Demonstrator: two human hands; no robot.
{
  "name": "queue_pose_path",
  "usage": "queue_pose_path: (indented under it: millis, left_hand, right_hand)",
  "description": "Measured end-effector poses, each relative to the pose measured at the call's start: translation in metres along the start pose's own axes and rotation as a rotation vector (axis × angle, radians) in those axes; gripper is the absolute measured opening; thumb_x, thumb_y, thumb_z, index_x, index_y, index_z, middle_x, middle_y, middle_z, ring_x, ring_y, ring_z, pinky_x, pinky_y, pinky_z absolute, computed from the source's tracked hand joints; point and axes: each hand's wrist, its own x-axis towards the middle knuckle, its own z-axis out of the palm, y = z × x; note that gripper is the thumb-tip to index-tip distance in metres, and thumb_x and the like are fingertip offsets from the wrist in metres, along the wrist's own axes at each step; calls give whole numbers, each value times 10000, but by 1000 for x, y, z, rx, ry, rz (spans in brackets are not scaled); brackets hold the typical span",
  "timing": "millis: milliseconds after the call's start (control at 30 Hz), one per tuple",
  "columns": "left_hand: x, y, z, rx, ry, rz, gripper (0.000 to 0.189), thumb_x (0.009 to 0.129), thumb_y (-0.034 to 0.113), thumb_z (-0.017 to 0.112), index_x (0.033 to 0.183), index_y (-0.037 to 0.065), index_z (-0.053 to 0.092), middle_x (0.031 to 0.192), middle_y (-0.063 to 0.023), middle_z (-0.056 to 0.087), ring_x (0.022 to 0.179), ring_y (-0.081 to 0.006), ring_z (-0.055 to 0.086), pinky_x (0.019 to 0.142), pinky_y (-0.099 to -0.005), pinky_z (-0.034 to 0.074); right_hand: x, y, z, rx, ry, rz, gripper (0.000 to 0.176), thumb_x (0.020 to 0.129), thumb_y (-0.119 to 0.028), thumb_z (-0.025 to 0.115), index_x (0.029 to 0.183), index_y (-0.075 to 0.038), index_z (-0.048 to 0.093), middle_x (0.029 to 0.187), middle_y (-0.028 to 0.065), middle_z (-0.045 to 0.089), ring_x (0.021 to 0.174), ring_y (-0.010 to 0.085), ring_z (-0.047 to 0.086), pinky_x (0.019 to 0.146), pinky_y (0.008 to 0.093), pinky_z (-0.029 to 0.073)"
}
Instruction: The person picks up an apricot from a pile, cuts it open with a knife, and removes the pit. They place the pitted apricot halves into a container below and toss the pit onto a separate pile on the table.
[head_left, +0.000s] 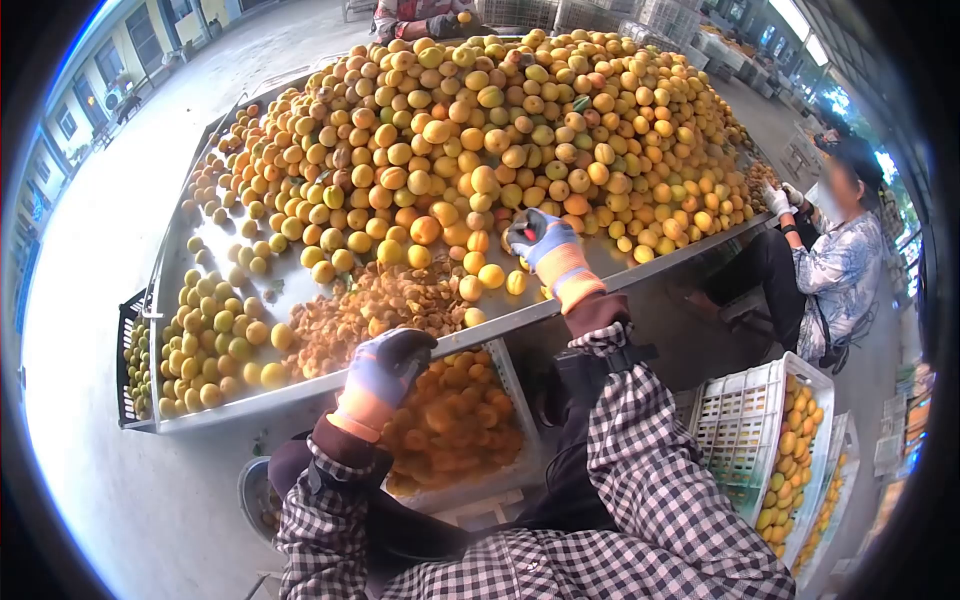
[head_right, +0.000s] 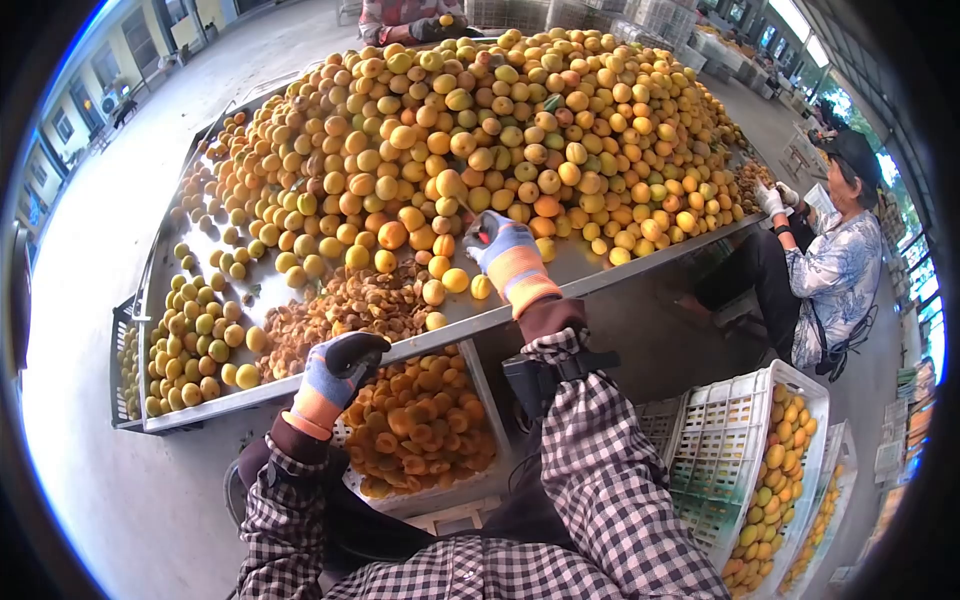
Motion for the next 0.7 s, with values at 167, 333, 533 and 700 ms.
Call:
queue_pose_path:
  millis: [167,333,533,700]
  left_hand:
    - [5,-6,2,57,54,32,106,826,74,642,916,71,699,860,-139,685,812,-327,665,709,-382,520]
    - [9,-8,13,-28,11,76,199,782,-45,621,944,37,701,868,-110,690,798,-250,677,724,-318,525]
    - [10,-12,3,-30,112,60,231,793,-30,631,996,62,693,916,-121,694,843,-293,676,742,-343,533]
    - [16,-22,4,-288,351,-68,415,780,23,744,1179,53,636,1067,-88,690,920,-154,665,780,-279,532]
  right_hand:
    - [4,-25,19,-251,-149,213,378,759,-304,749,1044,-91,621,945,115,704,915,312,663,777,378,524]
    - [17,-39,50,-433,-179,296,631,798,-425,713,1320,-160,476,1114,114,676,1043,318,634,863,434,508]
    - [25,-49,49,-333,-120,396,656,753,-325,770,1300,-123,469,1104,151,673,1028,327,644,872,422,514]
    - [0,-75,54,598,50,304,333,711,-196,857,936,-51,657,762,-6,629,617,96,544,568,264,472]
